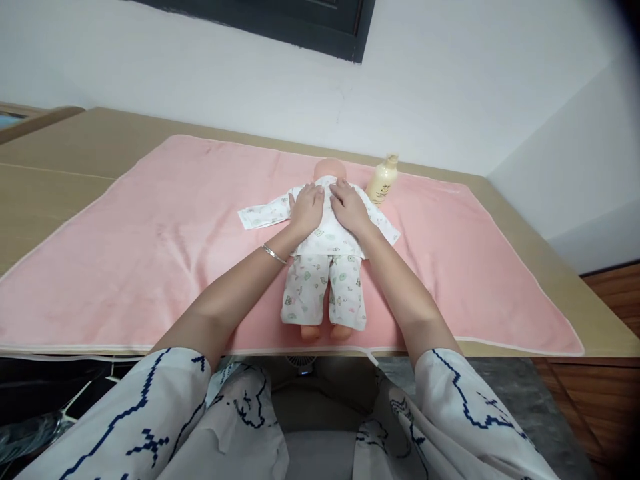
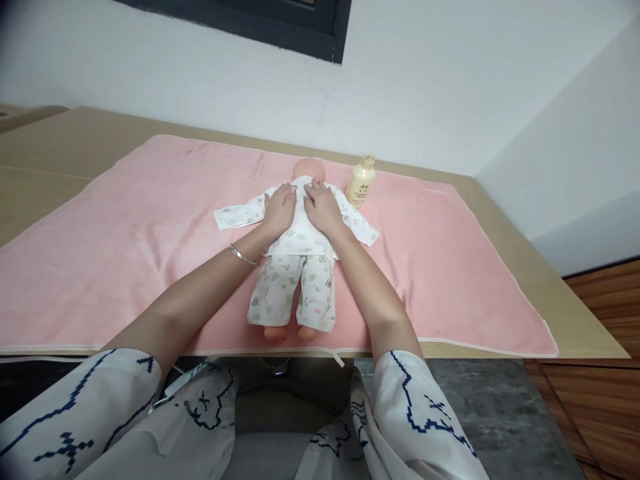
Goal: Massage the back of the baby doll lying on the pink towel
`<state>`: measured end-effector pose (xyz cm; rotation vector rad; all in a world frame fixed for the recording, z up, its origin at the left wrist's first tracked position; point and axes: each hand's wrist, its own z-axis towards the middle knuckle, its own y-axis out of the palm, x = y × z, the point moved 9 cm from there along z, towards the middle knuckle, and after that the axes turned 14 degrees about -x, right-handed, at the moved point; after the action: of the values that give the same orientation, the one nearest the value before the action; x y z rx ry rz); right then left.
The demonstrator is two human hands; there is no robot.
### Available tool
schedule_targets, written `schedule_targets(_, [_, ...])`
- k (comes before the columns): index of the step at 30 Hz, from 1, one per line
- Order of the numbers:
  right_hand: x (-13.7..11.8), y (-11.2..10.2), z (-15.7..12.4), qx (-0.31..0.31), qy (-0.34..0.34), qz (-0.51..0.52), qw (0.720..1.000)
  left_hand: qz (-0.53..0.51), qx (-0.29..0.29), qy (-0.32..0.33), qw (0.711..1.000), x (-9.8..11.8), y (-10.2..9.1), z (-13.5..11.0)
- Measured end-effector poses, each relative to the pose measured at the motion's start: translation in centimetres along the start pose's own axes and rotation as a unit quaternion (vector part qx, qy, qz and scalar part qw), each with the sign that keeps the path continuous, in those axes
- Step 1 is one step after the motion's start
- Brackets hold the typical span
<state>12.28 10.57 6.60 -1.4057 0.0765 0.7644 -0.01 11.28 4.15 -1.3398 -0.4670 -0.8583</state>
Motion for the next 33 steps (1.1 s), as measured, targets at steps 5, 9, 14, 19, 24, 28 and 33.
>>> schedule_targets(5, [2.1, -3.3, 0.4, 0.051, 0.021, 0.029, 0.998, -0.043, 0.001, -0.004, 0.999, 1.7, -1.3, 0.8])
schedule_targets(9, [5.6, -7.2, 0.6, 0.128, 0.056, 0.029, 0.990, -0.109, 0.006, 0.028, 0.994, 4.0, -1.3, 2.7])
schedule_targets(14, [9.6, -11.1, 0.5, 0.181, 0.064, -0.004, 0.981, -0.207, -0.091, 0.012, 0.974, 6.1, 2.3, 7.1])
schedule_targets(19, [10.5, -10.9, 0.8, 0.119, 0.056, -0.032, 0.991, -0.296, -0.222, 0.007, 0.929, 8.7, 6.3, 10.1])
schedule_targets(24, [9.8, -10.4, 0.9, 0.090, 0.079, -0.062, 0.991, -0.298, -0.200, 0.018, 0.933, 9.7, 7.3, 12.4])
schedule_targets(28, [8.6, -10.5, 0.7, 0.099, 0.077, -0.086, 0.988, -0.306, -0.213, 0.056, 0.926, 10.8, 7.8, 13.1])
schedule_targets(33, [8.6, -10.5, 0.2, 0.104, 0.091, -0.091, 0.986, -0.313, -0.240, 0.053, 0.918, 10.5, 7.6, 11.5])
